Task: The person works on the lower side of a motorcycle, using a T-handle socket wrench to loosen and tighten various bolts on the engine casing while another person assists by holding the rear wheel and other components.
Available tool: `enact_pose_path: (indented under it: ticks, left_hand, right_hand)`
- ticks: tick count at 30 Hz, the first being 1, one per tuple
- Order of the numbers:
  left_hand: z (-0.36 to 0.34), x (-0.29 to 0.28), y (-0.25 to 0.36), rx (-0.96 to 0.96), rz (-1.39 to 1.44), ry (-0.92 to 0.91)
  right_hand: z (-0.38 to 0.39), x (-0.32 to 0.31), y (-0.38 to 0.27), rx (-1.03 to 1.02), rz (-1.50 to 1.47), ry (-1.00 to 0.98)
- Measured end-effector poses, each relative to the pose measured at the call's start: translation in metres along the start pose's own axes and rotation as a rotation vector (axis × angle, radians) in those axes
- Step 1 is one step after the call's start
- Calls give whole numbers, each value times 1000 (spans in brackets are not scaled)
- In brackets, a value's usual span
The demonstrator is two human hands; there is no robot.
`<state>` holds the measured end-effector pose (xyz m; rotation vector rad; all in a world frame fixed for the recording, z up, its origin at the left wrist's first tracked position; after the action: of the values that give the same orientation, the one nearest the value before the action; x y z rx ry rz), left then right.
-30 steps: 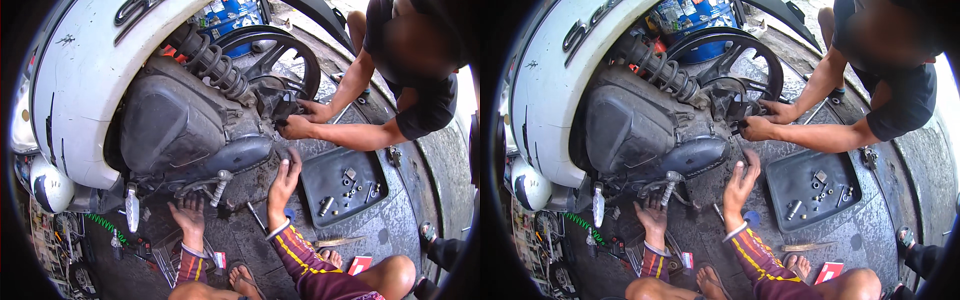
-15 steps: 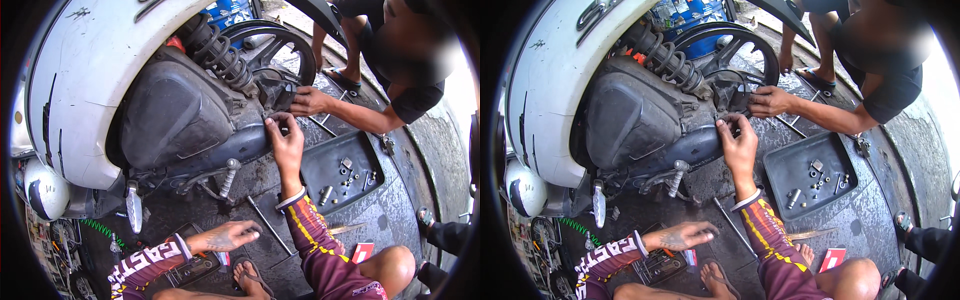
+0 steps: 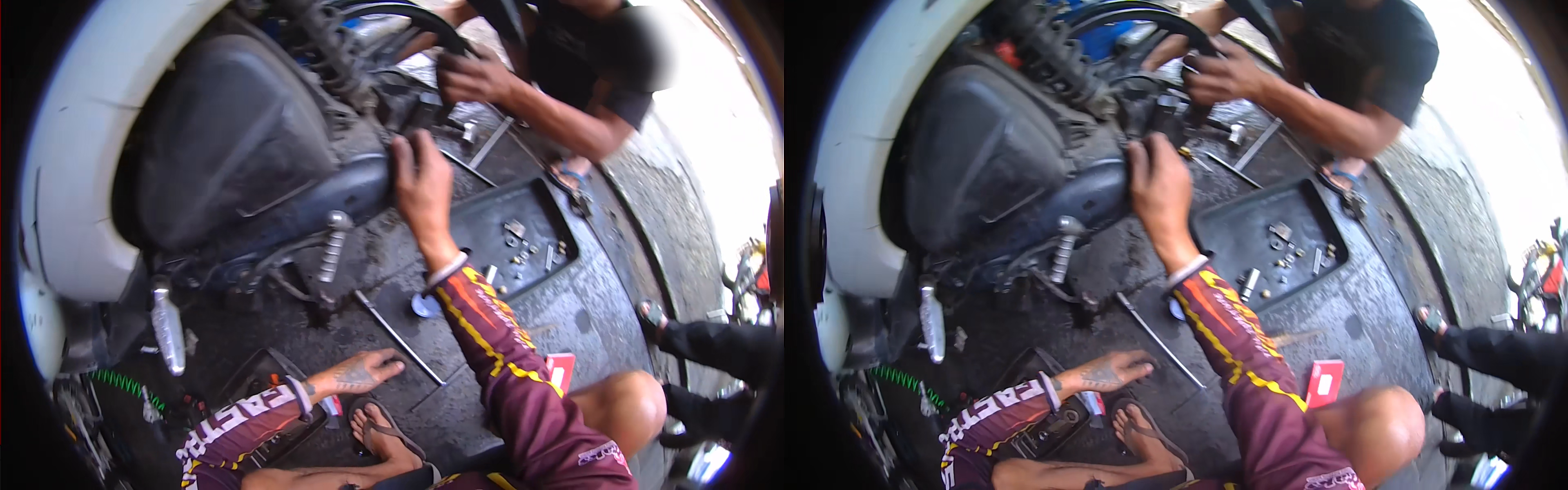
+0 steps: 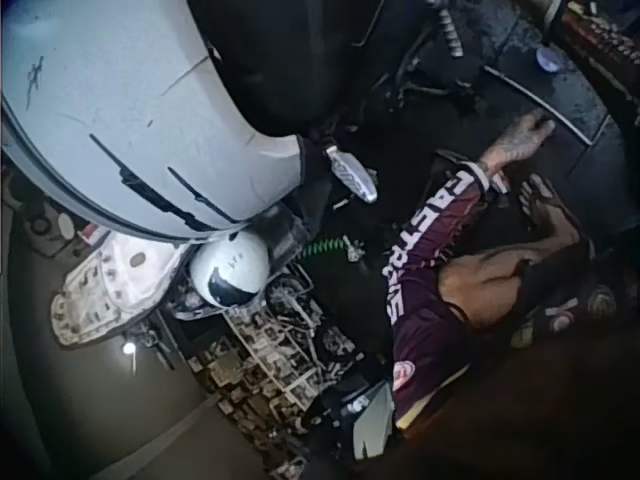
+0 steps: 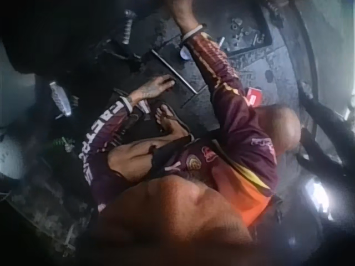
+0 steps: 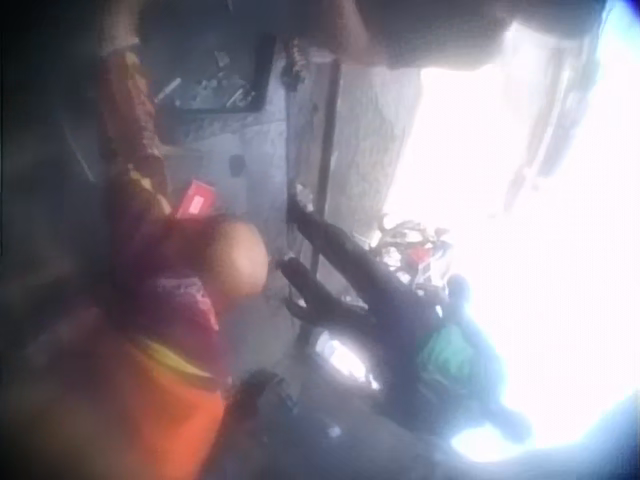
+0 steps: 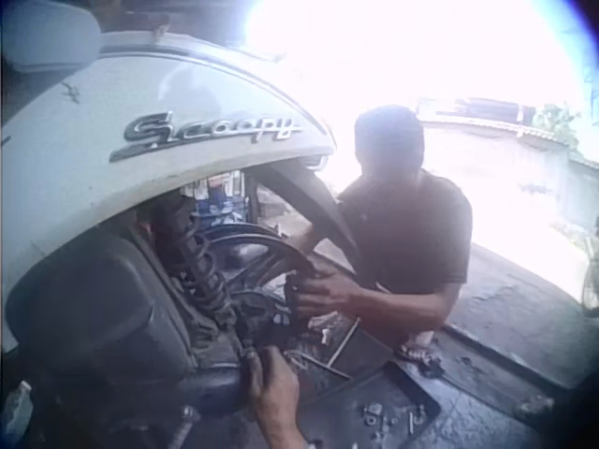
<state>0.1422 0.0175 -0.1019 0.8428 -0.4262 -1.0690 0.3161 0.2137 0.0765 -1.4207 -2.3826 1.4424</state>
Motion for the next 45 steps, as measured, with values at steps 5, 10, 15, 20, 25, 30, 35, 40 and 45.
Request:
enact_pose_path:
  ticks: [5, 10, 15, 20, 25, 30, 35, 40, 45]
  left_hand:
    - [-7, 2, 24, -3, 109, -62]
    - [-28, -1, 52, 108, -18, -82]
    - [-55, -4, 71, 366, 296, -139]
    - [-38, -60, 53, 400, 716, -74]
    - [5, -100, 12, 362, 914, 256]
    - [49, -100, -22, 386, 987, 499]
    - [42, -69, -20, 374, 1076, 556]
    - [31, -73, 7, 370, 985, 685]
    - [23, -84, 43, 426, 973, 732]
  right_hand:
    - [7, 4, 23, 177, -169, 79]
    - [13, -9, 65, 231, -1, 30]
    - [-28, -102, 223, 150, 1043, -481]
    - [8, -185, 308, 480, 1271, -607]
    - [95, -177, 342, 552, 1285, -564]
    - [100, -131, 323, 356, 1128, -462]
    - [90, -117, 348, 238, 1067, -646]
    - [66, -86, 330, -110, 885, -734]
    - [76, -67, 342, -657, 784, -977]
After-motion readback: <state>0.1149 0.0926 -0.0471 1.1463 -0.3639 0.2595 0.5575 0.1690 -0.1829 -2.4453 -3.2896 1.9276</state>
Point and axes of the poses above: each hand's wrist, its own z-axis away from the middle knuckle, its own x-axis out of the palm, y = z × x, the point moved 9 cm from there along -z, towards the middle knuckle, and after that the axes turned 13 degrees about z, right-handed, at the moved point
